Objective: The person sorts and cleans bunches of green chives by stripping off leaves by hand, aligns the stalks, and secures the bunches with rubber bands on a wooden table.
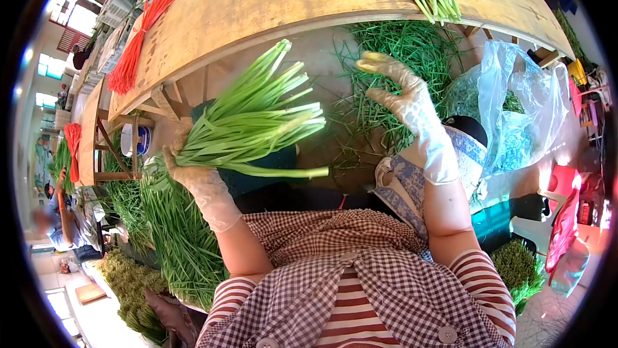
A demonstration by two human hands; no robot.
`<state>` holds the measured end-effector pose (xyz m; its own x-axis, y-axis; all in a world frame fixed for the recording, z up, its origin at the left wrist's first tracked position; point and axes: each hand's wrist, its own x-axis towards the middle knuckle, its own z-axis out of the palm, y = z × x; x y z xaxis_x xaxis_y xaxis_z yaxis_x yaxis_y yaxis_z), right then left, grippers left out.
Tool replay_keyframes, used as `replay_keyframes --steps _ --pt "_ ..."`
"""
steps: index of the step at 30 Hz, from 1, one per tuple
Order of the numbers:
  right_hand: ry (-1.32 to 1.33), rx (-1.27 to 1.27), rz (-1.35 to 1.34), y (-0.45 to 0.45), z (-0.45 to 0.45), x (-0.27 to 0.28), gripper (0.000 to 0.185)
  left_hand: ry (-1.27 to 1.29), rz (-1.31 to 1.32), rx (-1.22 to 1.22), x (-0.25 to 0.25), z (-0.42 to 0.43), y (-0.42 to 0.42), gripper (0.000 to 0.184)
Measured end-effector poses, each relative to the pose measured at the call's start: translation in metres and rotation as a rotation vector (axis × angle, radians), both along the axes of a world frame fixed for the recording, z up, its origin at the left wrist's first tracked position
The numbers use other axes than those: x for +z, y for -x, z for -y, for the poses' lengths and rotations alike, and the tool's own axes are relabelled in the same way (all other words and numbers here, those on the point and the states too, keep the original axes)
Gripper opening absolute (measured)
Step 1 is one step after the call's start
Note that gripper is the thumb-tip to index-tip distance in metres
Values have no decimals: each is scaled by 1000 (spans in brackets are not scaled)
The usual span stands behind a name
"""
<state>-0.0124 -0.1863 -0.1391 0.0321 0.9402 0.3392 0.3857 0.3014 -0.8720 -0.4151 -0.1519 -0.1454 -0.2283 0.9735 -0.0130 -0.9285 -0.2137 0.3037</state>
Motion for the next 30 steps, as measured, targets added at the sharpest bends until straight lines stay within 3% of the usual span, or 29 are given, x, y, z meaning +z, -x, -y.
replay_keyframes --steps 1,4,7,9,12,16,20,23,25,26,29,30 --pt "160 132 -304 12 7 12 36 36 -14 27 -7 -2 4 29" --pt "142 277 -247 40 12 11 38 166 -27 102 -6 -2 -10 30" --pt "267 404 -338 53 13 16 33 78 90 -59 -23 -5 -5 29" --pt "449 369 -403 62 10 9 29 44 180 -145 -17 -1 -17 29" --pt "513 437 -293 62 8 2 25 57 202 -168 -6 4 -39 29" --pt "490 424 -377 56 10 2 22 114 143 -129 -1 4 -42 31" --pt "584 379 -860 45 10 1 24 56 66 -130 1 1 -46 34" --pt "172 510 -1489 11 -3 -7 12 175 94 -111 13 3 -47 35" --pt "36 426 -1397 -17 -10 -10 16 172 107 -63 5 1 -36 35" --pt "170 90 -814 -18 1 10 18 165 103 -39 -2 -2 -28 35" --pt "80 129 -257 11 6 12 20 200 54 19 4 0 -35 34" --pt "83 128 -258 11 7 11 20 203 53 19 3 0 -36 34"
